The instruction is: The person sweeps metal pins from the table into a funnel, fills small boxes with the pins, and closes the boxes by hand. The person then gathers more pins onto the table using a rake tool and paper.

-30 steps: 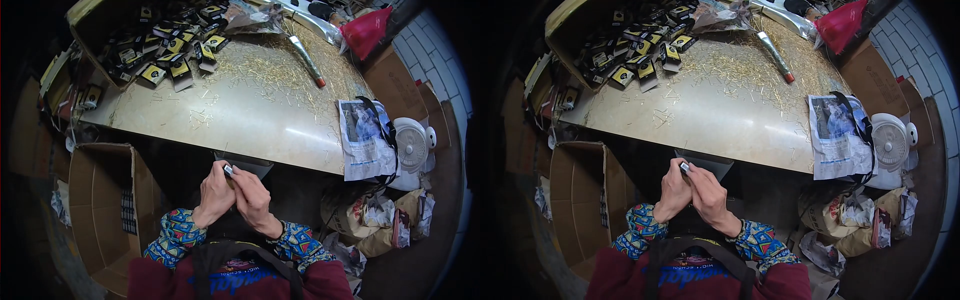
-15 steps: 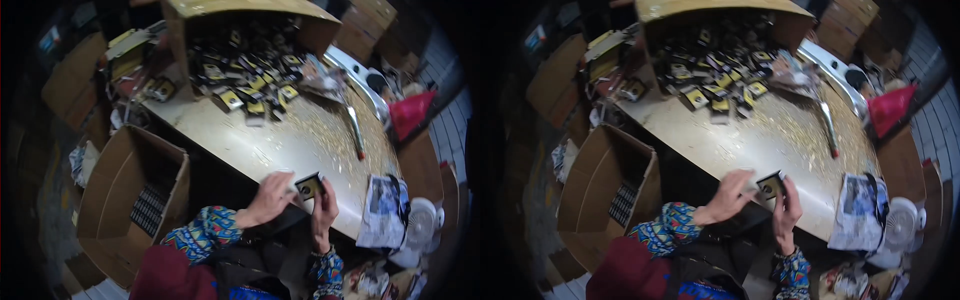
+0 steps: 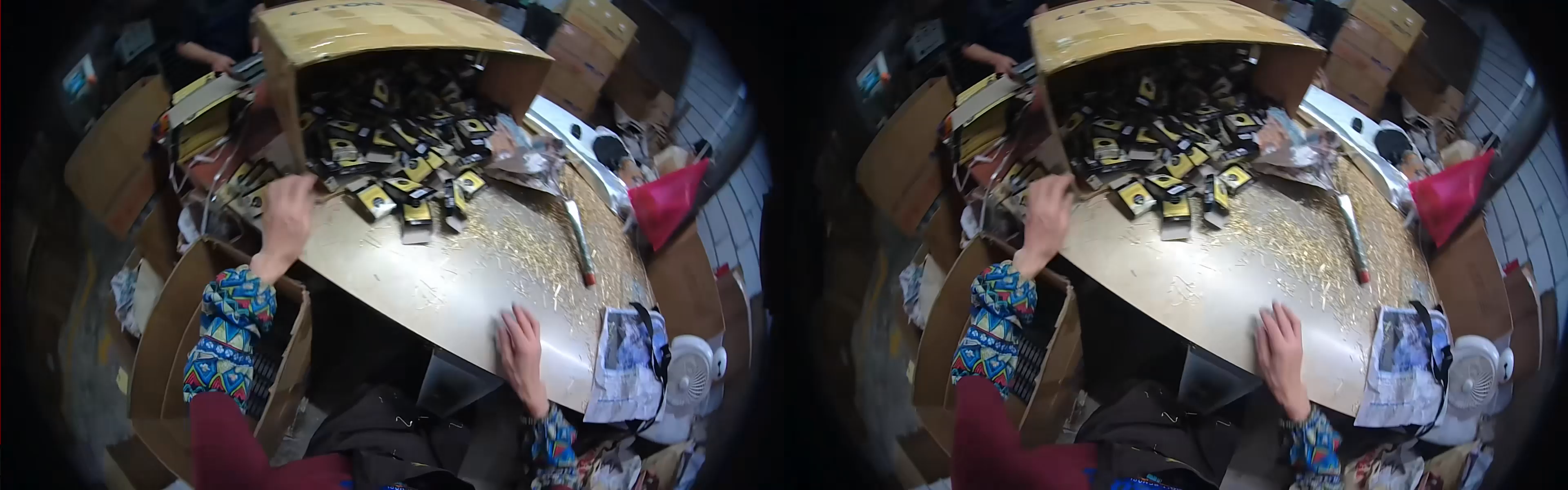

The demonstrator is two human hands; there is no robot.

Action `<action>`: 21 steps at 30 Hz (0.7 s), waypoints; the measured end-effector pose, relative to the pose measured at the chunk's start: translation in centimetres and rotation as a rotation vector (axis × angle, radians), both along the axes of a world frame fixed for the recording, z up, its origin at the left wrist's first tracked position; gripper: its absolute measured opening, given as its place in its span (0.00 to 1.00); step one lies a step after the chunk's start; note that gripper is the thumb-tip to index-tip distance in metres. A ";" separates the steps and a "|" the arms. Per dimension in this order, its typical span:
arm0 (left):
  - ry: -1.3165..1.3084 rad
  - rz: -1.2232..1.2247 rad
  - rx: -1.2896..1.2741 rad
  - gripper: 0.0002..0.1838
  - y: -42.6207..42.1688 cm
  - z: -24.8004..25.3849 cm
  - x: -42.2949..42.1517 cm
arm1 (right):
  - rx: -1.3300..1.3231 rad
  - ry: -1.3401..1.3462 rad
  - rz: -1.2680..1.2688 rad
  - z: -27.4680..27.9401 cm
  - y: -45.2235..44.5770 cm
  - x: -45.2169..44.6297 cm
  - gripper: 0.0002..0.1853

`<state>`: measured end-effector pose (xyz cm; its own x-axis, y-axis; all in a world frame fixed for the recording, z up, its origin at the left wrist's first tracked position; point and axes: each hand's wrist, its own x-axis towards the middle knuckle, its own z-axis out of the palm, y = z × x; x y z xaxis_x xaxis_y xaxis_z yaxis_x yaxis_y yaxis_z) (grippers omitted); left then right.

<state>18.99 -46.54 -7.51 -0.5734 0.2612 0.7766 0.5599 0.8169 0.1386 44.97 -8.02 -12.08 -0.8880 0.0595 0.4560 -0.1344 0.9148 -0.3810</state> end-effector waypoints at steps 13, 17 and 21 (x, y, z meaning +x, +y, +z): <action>-0.626 -0.263 -0.385 0.19 17.6 -2.2 -1.4 | 0.260 -0.170 -0.070 -0.8 5.6 -4.3 0.19; -0.767 -0.342 -0.633 0.33 17.0 1.2 0.3 | 0.232 -0.199 -0.139 -0.5 7.1 -0.5 0.19; -0.772 -0.419 -0.729 0.36 16.2 2.2 0.9 | 0.150 -0.156 -0.128 -1.3 8.1 1.7 0.18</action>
